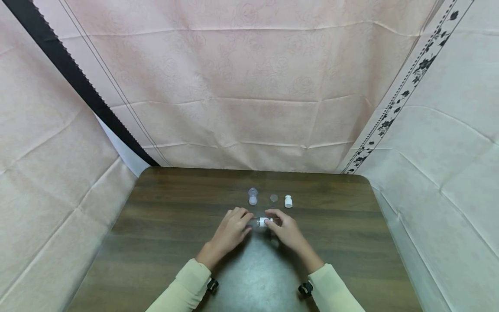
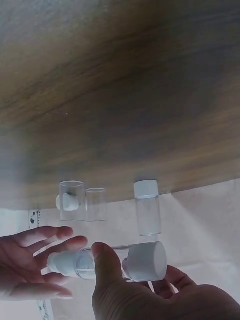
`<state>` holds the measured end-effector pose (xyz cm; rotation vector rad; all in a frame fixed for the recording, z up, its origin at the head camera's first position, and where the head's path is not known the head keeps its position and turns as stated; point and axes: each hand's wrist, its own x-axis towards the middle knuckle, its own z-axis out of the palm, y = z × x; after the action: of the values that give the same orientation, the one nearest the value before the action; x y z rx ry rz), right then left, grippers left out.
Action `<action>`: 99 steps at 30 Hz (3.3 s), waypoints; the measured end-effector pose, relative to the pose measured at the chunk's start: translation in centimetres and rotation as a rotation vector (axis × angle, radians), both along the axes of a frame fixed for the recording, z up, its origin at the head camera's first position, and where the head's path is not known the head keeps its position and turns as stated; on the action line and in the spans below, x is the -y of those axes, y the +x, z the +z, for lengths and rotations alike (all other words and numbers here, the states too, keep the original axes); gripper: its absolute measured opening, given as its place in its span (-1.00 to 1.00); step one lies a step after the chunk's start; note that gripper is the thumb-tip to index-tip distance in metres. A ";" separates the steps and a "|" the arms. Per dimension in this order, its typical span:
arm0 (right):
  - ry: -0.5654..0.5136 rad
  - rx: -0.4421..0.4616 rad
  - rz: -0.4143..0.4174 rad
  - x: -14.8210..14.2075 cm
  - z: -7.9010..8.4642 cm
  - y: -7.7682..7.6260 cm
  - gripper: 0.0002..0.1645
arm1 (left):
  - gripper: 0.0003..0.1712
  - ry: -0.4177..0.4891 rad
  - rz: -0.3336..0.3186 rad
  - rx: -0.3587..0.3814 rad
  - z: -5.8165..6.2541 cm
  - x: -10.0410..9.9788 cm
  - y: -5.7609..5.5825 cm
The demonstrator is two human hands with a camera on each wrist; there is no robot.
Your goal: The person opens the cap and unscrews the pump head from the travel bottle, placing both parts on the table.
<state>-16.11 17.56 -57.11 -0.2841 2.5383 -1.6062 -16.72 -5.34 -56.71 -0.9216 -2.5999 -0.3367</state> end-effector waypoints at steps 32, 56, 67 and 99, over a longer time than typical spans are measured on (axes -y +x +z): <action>-0.065 -0.109 -0.091 0.8 -0.6 0.4 -0.79 | -0.60 0.025 -0.014 -0.116 -0.5 -1.0 0.5; -0.057 -0.035 -0.103 0.6 0.0 0.3 -0.67 | -0.60 0.031 -0.020 -0.103 -1.0 -0.8 0.5; -0.068 0.202 -0.077 -0.1 0.0 -0.3 -0.58 | -0.63 0.017 -0.047 -0.170 -0.9 -1.2 0.2; -0.112 0.034 -0.122 -0.4 0.7 0.0 -0.64 | -0.57 0.103 -0.020 -0.009 -1.0 -1.3 0.4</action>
<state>-16.15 18.01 -56.37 -0.1129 2.4889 -1.7844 -16.36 -4.00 -57.68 -0.9117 -2.5405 -0.4661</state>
